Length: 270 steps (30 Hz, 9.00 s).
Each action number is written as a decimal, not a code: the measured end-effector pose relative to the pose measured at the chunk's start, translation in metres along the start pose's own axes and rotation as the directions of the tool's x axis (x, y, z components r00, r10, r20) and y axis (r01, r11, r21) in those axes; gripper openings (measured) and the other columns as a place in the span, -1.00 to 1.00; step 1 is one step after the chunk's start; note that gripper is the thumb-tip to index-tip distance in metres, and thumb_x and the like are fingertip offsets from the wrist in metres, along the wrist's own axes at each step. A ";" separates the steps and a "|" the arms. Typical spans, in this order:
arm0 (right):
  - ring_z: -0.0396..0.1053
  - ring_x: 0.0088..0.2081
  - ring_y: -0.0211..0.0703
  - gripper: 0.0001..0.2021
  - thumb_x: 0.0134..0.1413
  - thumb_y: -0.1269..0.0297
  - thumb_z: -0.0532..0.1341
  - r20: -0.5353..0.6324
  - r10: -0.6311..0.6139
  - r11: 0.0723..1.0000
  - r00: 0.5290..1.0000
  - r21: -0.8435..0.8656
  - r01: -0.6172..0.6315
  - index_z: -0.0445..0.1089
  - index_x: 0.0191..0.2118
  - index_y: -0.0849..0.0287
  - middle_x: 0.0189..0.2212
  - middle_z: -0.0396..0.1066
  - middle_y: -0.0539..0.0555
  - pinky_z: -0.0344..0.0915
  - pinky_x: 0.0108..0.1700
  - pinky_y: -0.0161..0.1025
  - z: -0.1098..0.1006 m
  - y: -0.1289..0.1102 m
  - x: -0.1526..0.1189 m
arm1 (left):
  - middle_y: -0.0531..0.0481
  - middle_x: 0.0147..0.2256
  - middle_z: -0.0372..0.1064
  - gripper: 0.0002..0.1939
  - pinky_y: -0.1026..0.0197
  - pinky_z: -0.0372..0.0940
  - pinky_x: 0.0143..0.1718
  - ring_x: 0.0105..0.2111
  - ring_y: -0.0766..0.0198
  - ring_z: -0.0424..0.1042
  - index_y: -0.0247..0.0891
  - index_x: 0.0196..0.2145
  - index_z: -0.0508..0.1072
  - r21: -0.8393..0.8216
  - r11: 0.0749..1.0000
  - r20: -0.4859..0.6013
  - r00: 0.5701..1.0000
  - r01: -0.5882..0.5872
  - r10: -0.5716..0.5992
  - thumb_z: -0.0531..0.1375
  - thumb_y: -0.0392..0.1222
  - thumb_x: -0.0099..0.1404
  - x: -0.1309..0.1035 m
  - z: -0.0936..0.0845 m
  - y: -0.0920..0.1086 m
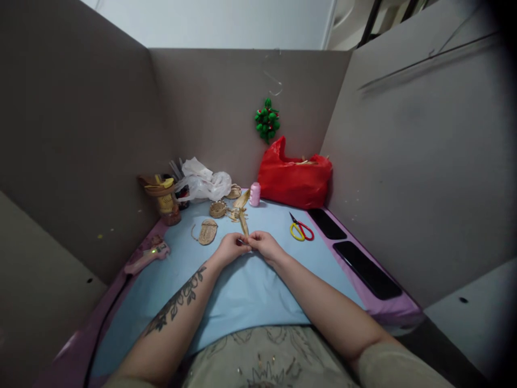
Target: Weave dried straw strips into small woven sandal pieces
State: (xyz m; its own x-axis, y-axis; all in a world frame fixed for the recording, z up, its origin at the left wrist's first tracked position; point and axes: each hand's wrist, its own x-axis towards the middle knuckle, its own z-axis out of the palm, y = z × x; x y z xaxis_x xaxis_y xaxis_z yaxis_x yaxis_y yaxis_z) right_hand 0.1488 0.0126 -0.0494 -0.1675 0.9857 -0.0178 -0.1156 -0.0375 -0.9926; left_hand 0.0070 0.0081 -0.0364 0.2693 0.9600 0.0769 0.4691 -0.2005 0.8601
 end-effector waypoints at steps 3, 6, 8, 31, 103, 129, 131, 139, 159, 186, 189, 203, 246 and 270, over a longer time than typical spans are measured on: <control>0.12 -0.61 -0.38 -0.88 -0.35 0.31 0.23 -0.049 -0.050 0.998 0.998 -0.033 0.049 0.29 -0.61 0.23 -0.71 0.24 -0.10 0.05 -0.51 -0.38 0.001 0.002 0.001 | 0.03 -0.54 0.38 -0.72 0.31 0.15 -0.47 -0.54 0.35 0.27 -0.34 -0.35 0.50 0.108 0.993 -0.105 0.993 -0.049 0.060 0.22 -0.18 -0.06 -0.002 0.004 0.003; 0.14 -0.60 -0.37 -0.88 -0.35 0.31 0.23 -0.047 -0.048 0.999 0.998 -0.027 0.047 0.29 -0.61 0.23 -0.71 0.25 -0.09 0.07 -0.50 -0.37 0.001 0.002 0.002 | 0.01 -0.46 0.42 -0.77 0.31 0.16 -0.42 -0.47 0.33 0.30 -0.30 -0.38 0.52 0.146 0.985 -0.093 0.990 -0.095 0.110 0.18 -0.23 -0.04 -0.003 0.004 0.008; 0.14 -0.60 -0.37 -0.87 -0.37 0.31 0.24 -0.040 -0.025 1.000 0.999 -0.009 0.025 0.29 -0.62 0.23 -0.71 0.26 -0.08 0.07 -0.49 -0.37 -0.001 0.001 0.002 | 0.02 -0.48 0.42 -0.80 0.32 0.16 -0.43 -0.47 0.33 0.30 -0.30 -0.42 0.53 0.150 0.984 -0.068 0.992 -0.097 0.108 0.18 -0.22 -0.03 -0.003 0.004 0.008; 0.22 -0.53 -0.29 -0.91 -0.23 0.45 0.17 0.152 -0.132 0.726 0.979 -0.658 0.200 0.43 -0.56 0.22 -0.63 0.37 -0.03 0.09 -0.45 -0.35 -0.029 -0.015 0.006 | 0.06 -0.54 0.35 -0.79 0.34 0.13 -0.45 -0.51 0.36 0.23 -0.33 -0.46 0.45 0.068 0.982 -0.014 0.984 -0.174 0.175 0.09 -0.16 0.09 0.001 0.007 -0.004; 0.20 -0.31 -0.16 -0.90 0.05 0.46 0.09 0.350 -0.556 0.388 0.754 -0.693 0.608 0.27 -0.44 0.17 -0.47 0.29 0.04 0.16 -0.20 -0.23 -0.024 -0.009 0.009 | 0.09 -0.62 0.27 -0.77 0.39 0.07 -0.62 -0.67 0.48 0.14 -0.33 -0.49 0.29 -0.331 0.944 -0.059 0.998 0.005 -0.026 0.13 -0.07 0.08 0.007 0.011 0.005; 0.28 -0.39 -0.23 -0.88 -0.13 0.47 0.11 0.136 -0.393 0.494 0.909 -0.803 0.333 0.37 -0.51 0.19 -0.50 0.40 0.02 0.18 -0.28 -0.31 -0.036 -0.015 0.010 | 0.10 -0.68 0.23 -0.89 0.31 0.07 -0.52 -0.62 0.36 0.20 -0.27 -0.57 0.29 0.123 0.986 -0.283 0.956 0.109 -0.070 0.04 -0.24 0.06 0.009 -0.002 -0.008; 0.28 -0.42 -0.24 -0.88 -0.15 0.47 0.10 0.134 -0.373 0.496 0.918 -0.807 0.319 0.37 -0.52 0.19 -0.51 0.40 0.01 0.18 -0.32 -0.33 -0.037 -0.015 0.009 | 0.09 -0.68 0.23 -0.88 0.29 0.06 -0.49 -0.59 0.34 0.21 -0.27 -0.58 0.30 0.176 0.979 -0.298 0.954 0.102 -0.046 0.05 -0.26 0.06 0.009 -0.004 -0.006; 0.28 -0.46 -0.26 -0.88 -0.17 0.45 0.10 0.159 -0.335 0.515 0.929 -0.794 0.322 0.38 -0.53 0.19 -0.54 0.40 0.01 0.17 -0.37 -0.36 -0.036 -0.016 0.004 | 0.01 -0.59 0.27 -0.89 0.27 0.04 -0.43 -0.52 0.27 0.22 -0.26 -0.57 0.32 0.280 0.957 -0.318 0.948 0.076 0.017 0.06 -0.25 0.07 0.011 -0.005 -0.013; 0.24 -0.51 -0.30 -0.85 -0.25 0.42 0.09 0.232 -0.072 0.445 0.970 -0.863 0.240 0.40 -0.52 0.23 -0.58 0.37 -0.01 0.07 -0.46 -0.39 -0.054 -0.024 0.003 | -0.12 -0.43 0.42 -0.82 0.25 0.14 -0.34 -0.39 0.23 0.35 -0.33 -0.43 0.41 0.505 0.850 -0.235 0.972 0.151 -0.033 0.03 -0.27 0.14 0.012 -0.006 -0.013; 0.07 -0.73 -0.40 -0.92 -0.18 0.31 0.15 0.113 -0.015 0.980 0.993 -0.193 0.037 0.23 -0.51 0.19 -0.75 0.21 -0.13 -0.03 -0.67 -0.43 -0.021 -0.011 0.007 | -0.04 -0.52 0.35 -0.91 0.43 0.15 -0.61 -0.61 0.47 0.27 -0.35 -0.55 0.27 -0.822 0.503 0.142 0.952 0.266 -0.272 0.12 -0.41 0.05 0.007 0.006 0.005; 0.08 -0.75 -0.42 -0.90 -0.18 0.32 0.15 0.115 0.045 0.999 0.992 -0.015 -0.043 0.19 -0.51 0.19 -0.75 0.25 -0.10 -0.07 -0.71 -0.46 -0.016 -0.006 0.009 | -0.05 -0.57 0.32 -0.87 0.43 0.21 -0.58 -0.63 0.47 0.29 -0.37 -0.56 0.27 -0.852 0.432 0.179 0.940 0.295 -0.289 0.06 -0.47 0.09 0.008 0.007 0.003; 0.25 -0.64 -0.37 -0.85 -0.21 0.36 0.16 0.071 0.032 0.986 0.997 0.162 -0.044 0.12 -0.49 0.17 -0.67 0.28 -0.10 0.09 -0.66 -0.48 -0.017 -0.005 0.010 | 0.13 -0.62 0.20 -0.89 0.42 0.14 -0.62 -0.66 0.48 0.22 -0.28 -0.51 0.16 -0.720 0.656 0.065 0.963 0.228 -0.263 0.08 -0.33 0.09 0.007 0.008 -0.001; 0.23 -0.54 -0.35 -0.95 -0.14 0.44 0.02 0.201 -0.272 0.933 0.941 -0.184 0.309 0.14 -0.48 0.16 -0.61 0.26 -0.09 0.18 -0.45 -0.40 -0.010 0.003 0.009 | 0.15 -0.65 0.14 -0.86 0.32 -0.03 -0.52 -0.60 0.38 0.12 -0.23 -0.55 0.12 0.232 0.973 -0.139 0.989 -0.010 0.044 -0.02 -0.42 0.08 0.010 0.005 -0.007; 0.23 -0.67 -0.36 -0.89 -0.25 0.49 0.10 0.166 -0.010 0.980 0.986 -0.197 0.043 0.17 -0.49 0.19 -0.73 0.27 -0.13 0.14 -0.60 -0.42 0.000 0.000 0.012 | 0.00 -0.41 0.24 -0.86 0.28 0.15 -0.31 -0.39 0.31 0.23 -0.29 -0.46 0.39 0.329 0.927 -0.142 0.962 -0.177 0.234 0.07 -0.22 0.14 0.009 -0.018 -0.005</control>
State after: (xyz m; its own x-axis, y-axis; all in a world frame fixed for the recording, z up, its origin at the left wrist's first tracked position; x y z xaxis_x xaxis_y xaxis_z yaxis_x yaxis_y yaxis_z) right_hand 0.1470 0.0243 -0.0497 -0.3268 0.9450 0.0121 0.0721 0.0377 -0.9967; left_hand -0.0078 0.0212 -0.0313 0.2490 0.9043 0.3469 0.6646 -0.4200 0.6180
